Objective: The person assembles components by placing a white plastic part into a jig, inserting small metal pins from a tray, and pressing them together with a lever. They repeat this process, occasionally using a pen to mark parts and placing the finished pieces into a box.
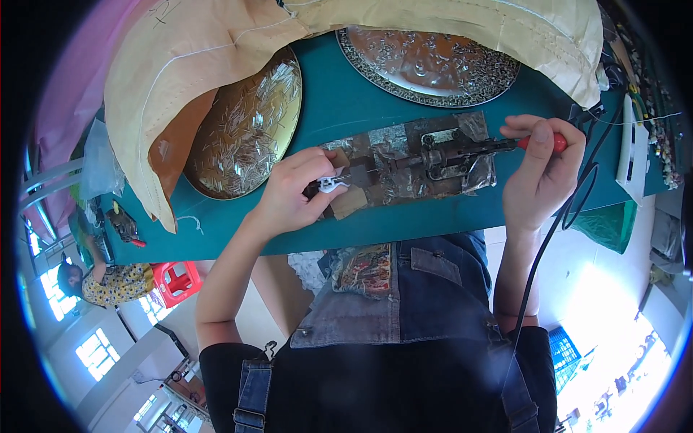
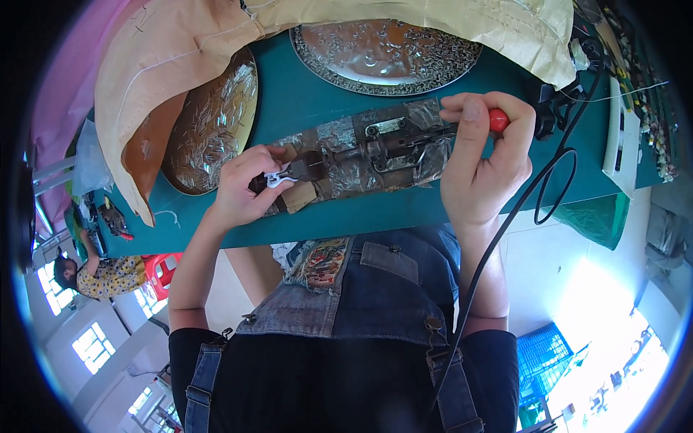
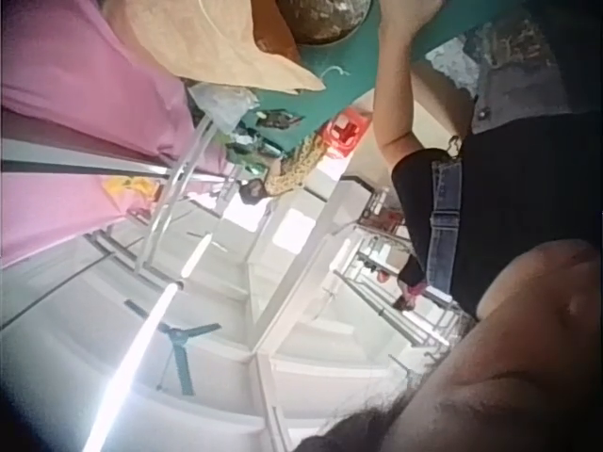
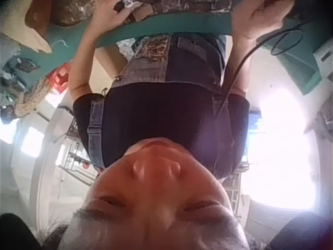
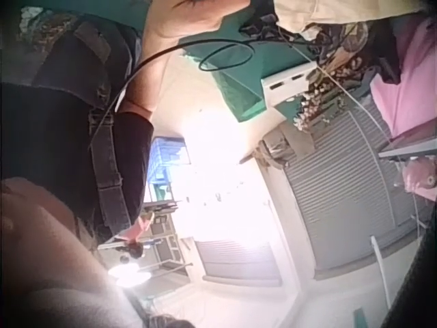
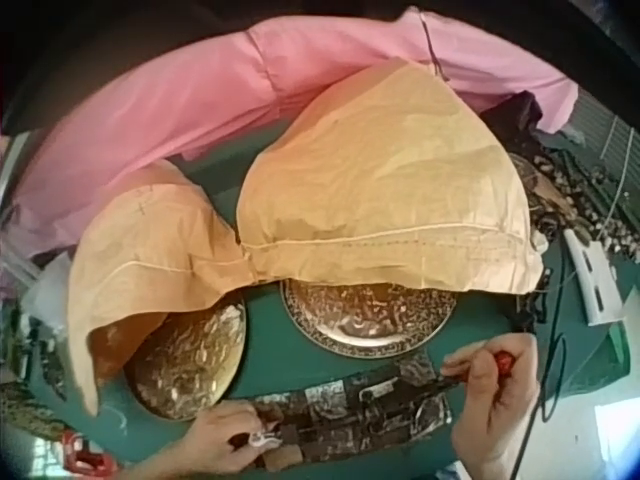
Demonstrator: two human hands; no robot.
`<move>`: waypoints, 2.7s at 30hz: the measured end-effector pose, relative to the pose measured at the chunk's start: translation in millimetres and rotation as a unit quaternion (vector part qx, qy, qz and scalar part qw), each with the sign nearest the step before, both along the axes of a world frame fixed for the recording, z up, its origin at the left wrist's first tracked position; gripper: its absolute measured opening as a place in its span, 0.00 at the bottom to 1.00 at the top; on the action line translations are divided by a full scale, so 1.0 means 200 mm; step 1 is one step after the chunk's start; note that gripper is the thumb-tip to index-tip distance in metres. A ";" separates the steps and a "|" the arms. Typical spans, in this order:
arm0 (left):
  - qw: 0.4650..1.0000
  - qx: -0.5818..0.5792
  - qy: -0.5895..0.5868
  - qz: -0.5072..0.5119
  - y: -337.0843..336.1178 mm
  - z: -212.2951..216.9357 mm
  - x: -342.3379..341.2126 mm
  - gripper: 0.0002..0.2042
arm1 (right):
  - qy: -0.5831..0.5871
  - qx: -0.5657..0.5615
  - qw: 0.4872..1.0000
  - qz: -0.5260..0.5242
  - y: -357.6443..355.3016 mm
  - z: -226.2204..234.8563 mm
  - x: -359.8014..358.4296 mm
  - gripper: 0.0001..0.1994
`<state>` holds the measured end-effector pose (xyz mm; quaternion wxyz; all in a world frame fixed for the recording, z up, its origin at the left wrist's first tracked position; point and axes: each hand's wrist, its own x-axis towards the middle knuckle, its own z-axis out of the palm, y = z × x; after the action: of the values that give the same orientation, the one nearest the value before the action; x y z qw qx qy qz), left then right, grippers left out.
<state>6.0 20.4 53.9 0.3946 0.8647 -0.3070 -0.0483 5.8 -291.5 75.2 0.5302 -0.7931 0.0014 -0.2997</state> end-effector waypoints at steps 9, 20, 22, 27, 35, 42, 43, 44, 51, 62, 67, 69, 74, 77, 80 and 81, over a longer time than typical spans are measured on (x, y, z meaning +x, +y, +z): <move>1.000 0.000 0.004 0.016 0.01 0.00 -0.02 0.13 | 0.007 -0.015 1.000 -0.014 0.02 0.02 -0.01 0.07; 0.999 -0.020 -0.016 0.037 -0.01 -0.03 -0.04 0.12 | -0.001 -0.007 1.000 -0.004 -0.01 0.02 -0.02 0.09; 0.997 -0.045 -0.043 0.043 -0.05 -0.04 -0.03 0.11 | 0.025 -0.011 0.999 -0.023 -0.02 0.06 -0.04 0.10; 0.996 -0.023 -0.035 0.082 0.00 -0.02 -0.08 0.11 | -0.139 -0.163 0.975 -0.059 -0.06 -0.14 -0.11 0.26; 0.995 -0.059 -0.019 0.076 -0.02 -0.05 -0.06 0.13 | -0.044 -0.328 0.944 -0.001 -0.48 -0.32 -0.61 0.09; 0.995 -0.025 -0.004 0.098 -0.02 -0.03 -0.07 0.13 | 0.027 -0.212 0.896 -0.389 -1.47 -0.08 -0.29 0.09; 0.995 -0.026 -0.004 0.098 -0.02 -0.03 -0.08 0.13 | 0.093 -0.217 0.901 -0.364 -1.60 -0.07 -0.18 0.10; 0.995 -0.027 -0.004 0.099 -0.01 -0.03 -0.09 0.14 | 0.149 -0.258 0.890 -0.346 -1.71 -0.06 -0.07 0.12; 0.992 -0.053 0.010 0.115 -0.04 -0.03 -0.07 0.15 | 0.275 -0.408 0.839 -0.232 -2.45 -0.10 0.69 0.32; 0.985 -0.026 0.056 0.163 -0.04 0.01 -0.11 0.14 | 0.309 -0.446 0.808 -0.230 -2.63 -0.20 0.94 0.37; 0.981 -0.010 0.052 0.186 -0.05 0.03 -0.17 0.14 | 0.459 -0.329 0.814 -0.138 -2.46 -0.18 0.63 0.28; 0.985 -0.022 0.034 0.165 -0.06 0.02 -0.13 0.14 | 0.434 -0.292 0.840 -0.144 -2.38 -0.22 0.48 0.19; 0.991 -0.054 0.030 0.119 -0.09 0.01 -0.04 0.13 | 0.205 -0.451 0.829 -0.261 -2.69 -0.29 0.19 0.20; 0.988 -0.045 0.030 0.142 -0.08 0.02 -0.10 0.13 | 0.192 -0.032 0.938 -0.286 -2.48 -0.17 -0.04 0.19; 0.986 -0.057 0.039 0.149 -0.05 -0.01 -0.12 0.13 | 0.163 -0.142 0.951 -0.221 -1.79 -0.01 -0.46 0.23; 0.987 -0.061 0.038 0.145 -0.04 -0.01 -0.12 0.13 | 0.199 0.001 0.944 -0.264 -1.81 -0.10 -0.64 0.16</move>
<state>-17.1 11.5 51.5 0.4610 0.8718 -0.1657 -0.0042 -122.4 -653.3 54.5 0.4217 -0.8076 0.3160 -0.2648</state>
